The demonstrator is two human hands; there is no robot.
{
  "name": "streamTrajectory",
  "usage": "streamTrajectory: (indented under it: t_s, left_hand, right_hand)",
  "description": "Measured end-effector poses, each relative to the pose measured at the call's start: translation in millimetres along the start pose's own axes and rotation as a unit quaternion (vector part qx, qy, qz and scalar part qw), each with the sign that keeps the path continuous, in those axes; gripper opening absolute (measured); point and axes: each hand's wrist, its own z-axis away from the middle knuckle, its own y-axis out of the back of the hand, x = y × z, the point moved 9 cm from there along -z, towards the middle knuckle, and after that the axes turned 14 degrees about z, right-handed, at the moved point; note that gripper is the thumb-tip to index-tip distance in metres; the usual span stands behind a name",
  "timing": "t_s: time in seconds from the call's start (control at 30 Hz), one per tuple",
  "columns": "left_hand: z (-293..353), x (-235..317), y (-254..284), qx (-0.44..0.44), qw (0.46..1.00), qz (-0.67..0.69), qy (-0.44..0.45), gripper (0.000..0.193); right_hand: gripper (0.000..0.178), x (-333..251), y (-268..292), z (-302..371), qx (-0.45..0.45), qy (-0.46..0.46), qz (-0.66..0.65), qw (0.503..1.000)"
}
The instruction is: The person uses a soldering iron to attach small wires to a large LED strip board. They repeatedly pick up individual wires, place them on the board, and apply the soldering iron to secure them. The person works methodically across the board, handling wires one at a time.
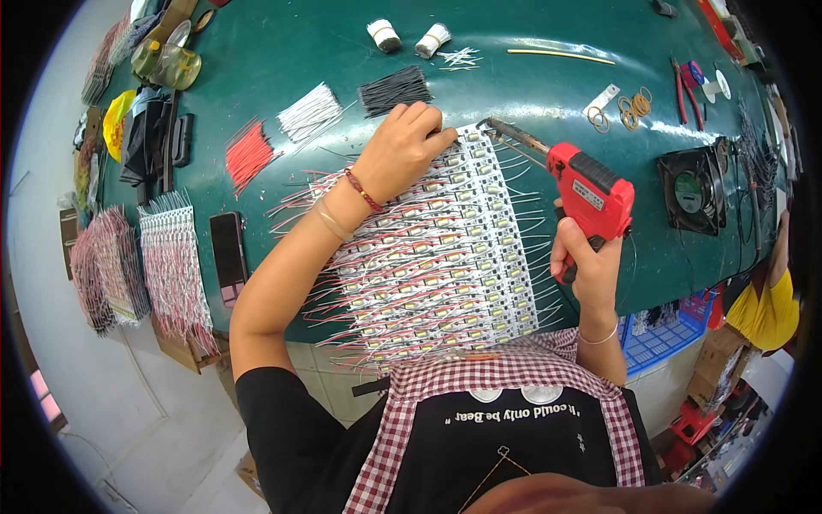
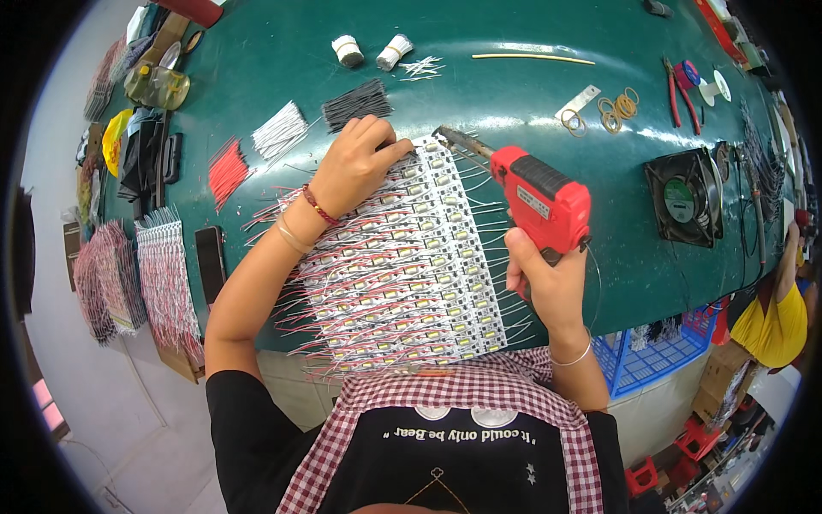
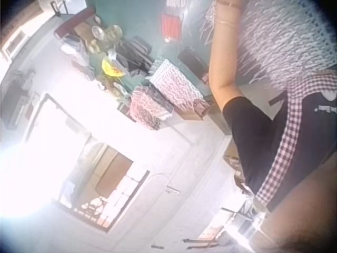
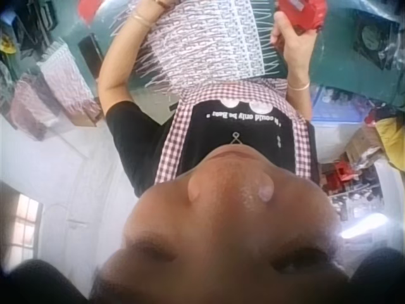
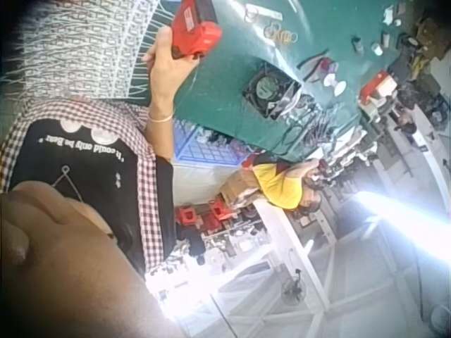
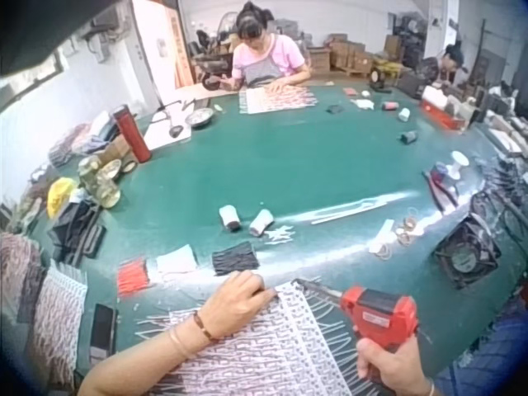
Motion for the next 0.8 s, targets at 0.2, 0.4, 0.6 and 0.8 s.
streamTrajectory:
  t_s: [0.2,0.4,0.6,0.8]
  left_hand:
    - [-1.9,3.9,5.9,0.009,0.999,-0.038,-0.016,0.027]
    - [-6.2,23.3,25.1,0.024,0.997,-0.056,-0.052,0.024]
    - [-0.3,22.8,-1.9,-0.021,0.999,-0.009,-0.025,0.026]
    - [-0.6,21.7,-2.5,-0.015,1.000,0.010,-0.019,0.025]
  right_hand:
    - [0.027,3.0,4.0,4.6,0.004,0.000,-0.048,0.999]
    - [0.026,1.7,9.6,10.2,0.016,0.001,-0.036,0.999]
    - [0.018,16.4,3.1,15.1,-0.015,-0.032,-0.023,0.999]
    - [0.016,18.5,-0.1,14.3,-0.011,-0.032,0.000,0.999]
